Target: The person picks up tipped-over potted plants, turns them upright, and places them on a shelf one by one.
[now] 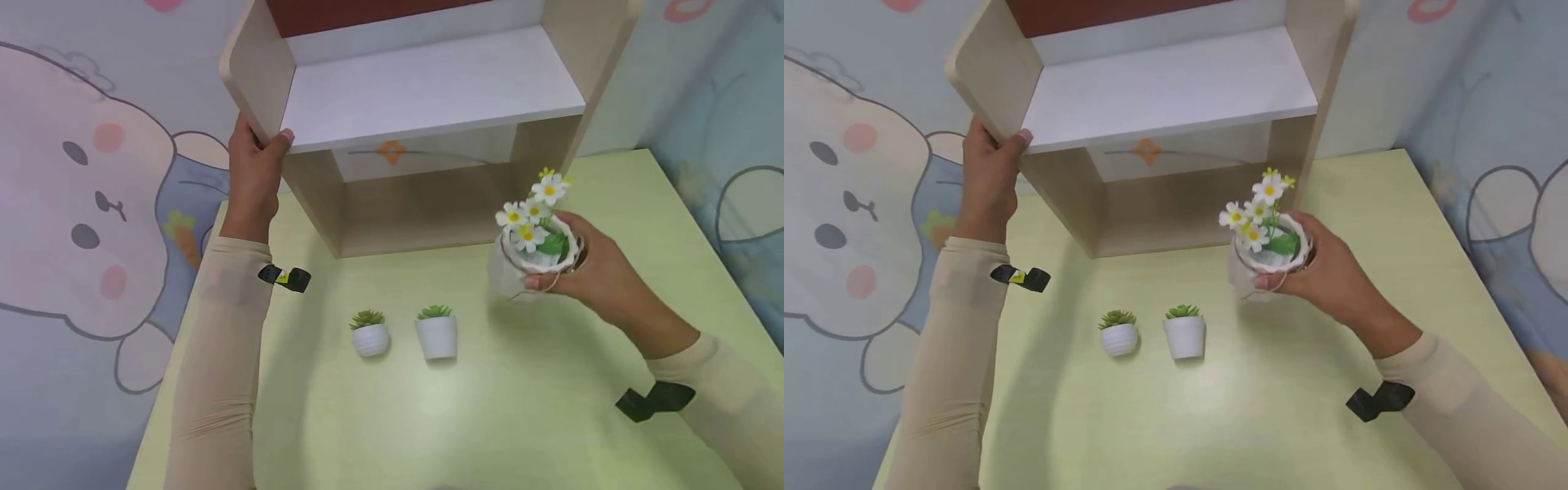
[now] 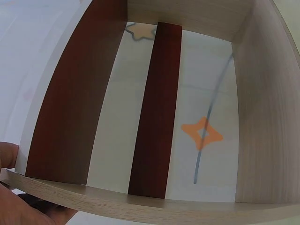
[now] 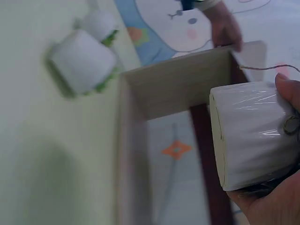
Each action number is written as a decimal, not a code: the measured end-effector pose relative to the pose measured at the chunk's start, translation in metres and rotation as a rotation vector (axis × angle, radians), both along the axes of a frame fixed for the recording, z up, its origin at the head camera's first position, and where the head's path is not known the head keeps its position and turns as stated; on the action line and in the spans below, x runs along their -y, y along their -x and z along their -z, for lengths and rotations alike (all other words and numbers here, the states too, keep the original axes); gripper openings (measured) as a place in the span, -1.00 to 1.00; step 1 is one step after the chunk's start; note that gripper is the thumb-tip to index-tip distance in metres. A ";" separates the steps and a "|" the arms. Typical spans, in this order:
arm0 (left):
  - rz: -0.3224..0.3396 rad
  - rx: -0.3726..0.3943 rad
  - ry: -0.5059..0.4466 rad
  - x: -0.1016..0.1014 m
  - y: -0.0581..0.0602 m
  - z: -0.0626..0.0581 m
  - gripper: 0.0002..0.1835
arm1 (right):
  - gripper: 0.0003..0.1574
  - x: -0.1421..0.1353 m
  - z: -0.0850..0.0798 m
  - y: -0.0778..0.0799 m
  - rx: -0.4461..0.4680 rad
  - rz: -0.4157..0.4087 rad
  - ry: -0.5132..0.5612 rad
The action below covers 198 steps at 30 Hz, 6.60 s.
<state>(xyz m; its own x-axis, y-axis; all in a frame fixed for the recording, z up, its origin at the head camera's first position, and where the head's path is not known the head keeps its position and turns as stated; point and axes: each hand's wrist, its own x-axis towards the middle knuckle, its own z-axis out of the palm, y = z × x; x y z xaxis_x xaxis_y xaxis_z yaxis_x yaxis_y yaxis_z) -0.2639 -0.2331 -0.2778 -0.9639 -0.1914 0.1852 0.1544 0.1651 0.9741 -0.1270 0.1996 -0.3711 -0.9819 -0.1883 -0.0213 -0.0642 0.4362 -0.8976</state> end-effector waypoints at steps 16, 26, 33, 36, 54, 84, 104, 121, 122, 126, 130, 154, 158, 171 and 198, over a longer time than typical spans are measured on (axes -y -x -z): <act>-0.005 0.019 0.019 -0.004 0.007 0.003 -0.43 | 0.00 0.011 -0.131 0.078 -0.139 0.060 0.433; -0.017 0.050 0.067 -0.004 0.009 0.011 -0.40 | 0.05 0.033 -0.148 0.116 -0.141 0.174 0.424; -0.019 0.035 0.072 -0.005 0.008 0.016 -0.42 | 0.01 0.042 -0.151 0.133 -0.108 0.218 0.378; 0.002 0.018 0.062 -0.007 0.009 0.017 -0.42 | 0.02 0.040 -0.151 0.137 -0.090 0.256 0.361; -0.004 -0.004 0.058 0.001 0.006 0.027 -0.41 | 0.09 0.045 -0.130 0.165 -0.039 0.309 0.331; 0.020 -0.085 0.063 -0.005 0.007 0.016 -0.43 | -0.23 0.043 -0.074 0.012 -0.291 -0.104 0.032; 0.009 -0.062 0.067 -0.009 0.007 0.018 -0.43 | -0.08 0.090 0.076 0.010 0.231 -0.301 -0.373; -0.011 -0.077 0.068 -0.007 0.009 0.018 -0.46 | -0.26 0.125 0.111 0.018 0.245 -0.245 -0.369; -0.014 -0.072 0.073 -0.007 0.009 0.018 -0.46 | -0.27 0.125 0.111 0.018 0.244 -0.244 -0.367; -0.022 -0.059 0.088 -0.007 0.008 0.018 -0.44 | -0.29 0.128 0.113 0.018 0.240 -0.248 -0.375; -0.022 -0.057 0.085 -0.008 0.008 0.019 -0.44 | -0.31 0.128 0.114 0.019 0.252 -0.261 -0.362; -0.026 -0.063 0.087 -0.009 0.009 0.017 -0.44 | -0.08 0.089 0.126 0.008 0.159 -0.342 0.071; -0.031 -0.050 0.081 -0.010 0.010 0.017 -0.44 | -0.05 0.087 0.135 0.006 0.084 -0.344 0.084; -0.038 -0.037 0.076 -0.009 0.009 0.020 -0.43 | 0.00 0.082 0.146 -0.001 0.015 -0.389 0.102; -0.035 -0.018 0.096 -0.010 0.013 0.019 -0.42 | 0.00 0.074 -0.006 0.065 0.045 -0.363 0.122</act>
<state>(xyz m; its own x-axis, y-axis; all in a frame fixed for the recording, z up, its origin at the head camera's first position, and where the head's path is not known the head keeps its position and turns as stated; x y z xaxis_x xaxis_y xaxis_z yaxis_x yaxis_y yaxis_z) -0.2768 -0.2233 -0.2964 -0.9532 -0.2057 0.2216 0.1641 0.2635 0.9506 -0.1918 0.1258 -0.3649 -0.8495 -0.5273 -0.0190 -0.1540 0.2822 -0.9469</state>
